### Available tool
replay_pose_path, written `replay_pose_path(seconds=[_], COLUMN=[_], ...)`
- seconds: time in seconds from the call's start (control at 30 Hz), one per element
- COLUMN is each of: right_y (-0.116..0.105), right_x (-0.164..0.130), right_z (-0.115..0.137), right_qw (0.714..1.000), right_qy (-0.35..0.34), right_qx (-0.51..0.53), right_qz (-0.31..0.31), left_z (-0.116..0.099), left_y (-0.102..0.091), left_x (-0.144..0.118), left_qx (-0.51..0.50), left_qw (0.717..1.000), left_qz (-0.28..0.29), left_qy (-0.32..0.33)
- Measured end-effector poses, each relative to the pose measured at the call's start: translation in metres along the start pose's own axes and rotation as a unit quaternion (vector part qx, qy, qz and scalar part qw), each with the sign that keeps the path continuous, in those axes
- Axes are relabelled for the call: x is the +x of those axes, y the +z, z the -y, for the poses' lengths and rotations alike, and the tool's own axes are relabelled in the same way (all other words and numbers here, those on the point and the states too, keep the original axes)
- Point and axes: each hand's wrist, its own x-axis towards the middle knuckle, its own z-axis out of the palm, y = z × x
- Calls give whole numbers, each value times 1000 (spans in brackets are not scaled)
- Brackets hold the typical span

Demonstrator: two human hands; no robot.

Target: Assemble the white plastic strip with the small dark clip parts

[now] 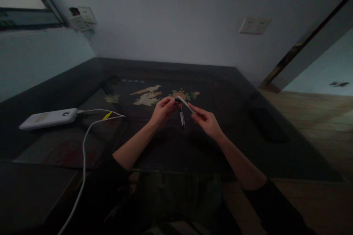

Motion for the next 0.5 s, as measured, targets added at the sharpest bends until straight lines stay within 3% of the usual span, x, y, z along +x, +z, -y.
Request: replay_pose_path(seconds=[0.5], right_y=[1], right_x=[1], right_z=[-4], right_qw=[1000], right_qy=[2], right_qx=[19], right_qz=[-9], left_z=[2], left_y=[2], left_x=[2], left_qx=[15], left_qw=[999], left_qz=[-34], left_qy=[25])
